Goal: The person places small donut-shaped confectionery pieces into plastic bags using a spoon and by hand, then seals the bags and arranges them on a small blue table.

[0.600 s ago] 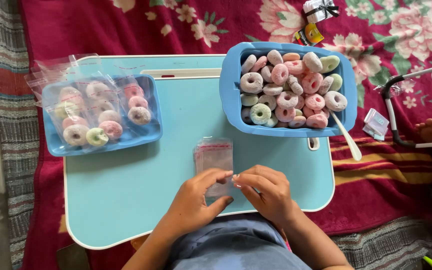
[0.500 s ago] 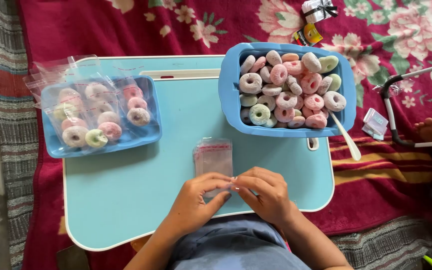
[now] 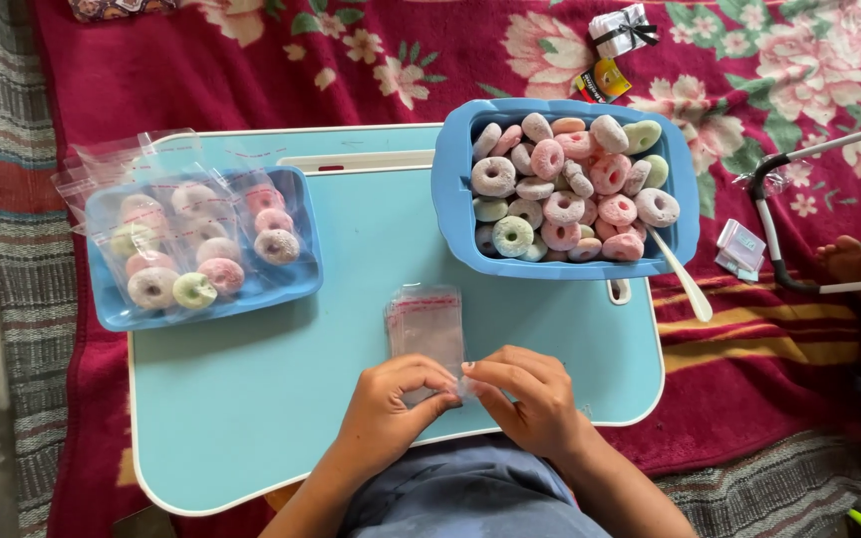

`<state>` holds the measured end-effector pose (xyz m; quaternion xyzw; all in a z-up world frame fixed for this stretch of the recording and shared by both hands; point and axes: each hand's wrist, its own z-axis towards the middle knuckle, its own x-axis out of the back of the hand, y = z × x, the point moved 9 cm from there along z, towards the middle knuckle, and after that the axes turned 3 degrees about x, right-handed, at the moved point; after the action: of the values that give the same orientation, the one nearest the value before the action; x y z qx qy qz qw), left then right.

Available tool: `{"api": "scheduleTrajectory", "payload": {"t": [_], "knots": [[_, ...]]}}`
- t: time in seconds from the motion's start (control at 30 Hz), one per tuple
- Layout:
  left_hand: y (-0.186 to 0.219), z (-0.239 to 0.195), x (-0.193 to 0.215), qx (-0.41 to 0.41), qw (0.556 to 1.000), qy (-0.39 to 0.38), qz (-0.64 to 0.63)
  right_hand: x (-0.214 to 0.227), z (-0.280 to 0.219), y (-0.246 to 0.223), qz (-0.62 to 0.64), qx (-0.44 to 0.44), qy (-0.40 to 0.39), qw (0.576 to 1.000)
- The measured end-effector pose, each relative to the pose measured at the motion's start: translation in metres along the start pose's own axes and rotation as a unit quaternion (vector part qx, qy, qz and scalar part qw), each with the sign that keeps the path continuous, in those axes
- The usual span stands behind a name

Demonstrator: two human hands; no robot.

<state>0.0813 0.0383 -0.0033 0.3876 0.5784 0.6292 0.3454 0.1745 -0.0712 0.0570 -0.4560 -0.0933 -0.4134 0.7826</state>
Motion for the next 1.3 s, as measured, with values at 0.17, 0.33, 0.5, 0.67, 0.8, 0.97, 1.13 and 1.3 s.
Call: {"api": "scheduleTrajectory", "payload": {"t": [0.17, 0.33, 0.5, 0.67, 0.8, 0.97, 1.13, 1.3], "knots": [[-0.003, 0.000, 0.001, -0.013, 1.000, 0.002, 0.003, 0.002, 0.001, -0.001, -0.007, -0.001, 0.004, 1.000], [-0.001, 0.002, 0.003, -0.035, 0.999, 0.001, 0.005, 0.002, 0.001, 0.002, -0.013, 0.003, 0.005, 1.000], [0.012, 0.004, -0.001, -0.070, 0.997, -0.027, 0.012, 0.003, 0.002, -0.003, -0.017, 0.010, 0.006, 1.000], [0.014, 0.006, -0.004, -0.082, 0.996, -0.032, 0.017, 0.007, -0.001, -0.001, -0.019, 0.011, 0.013, 1.000], [0.014, 0.009, -0.003, -0.100, 0.994, -0.022, 0.034, 0.008, 0.006, -0.001, -0.016, 0.015, 0.013, 1.000], [0.010, 0.010, 0.002, -0.100, 0.994, -0.022, 0.045, 0.005, 0.010, 0.003, -0.012, 0.022, 0.011, 1.000], [0.007, 0.010, 0.003, -0.108, 0.993, -0.023, 0.052, 0.003, 0.018, 0.004, -0.014, 0.025, 0.006, 1.000], [0.007, 0.011, 0.000, -0.108, 0.992, -0.029, 0.054, 0.003, 0.016, 0.006, -0.013, 0.026, 0.007, 1.000]]}}
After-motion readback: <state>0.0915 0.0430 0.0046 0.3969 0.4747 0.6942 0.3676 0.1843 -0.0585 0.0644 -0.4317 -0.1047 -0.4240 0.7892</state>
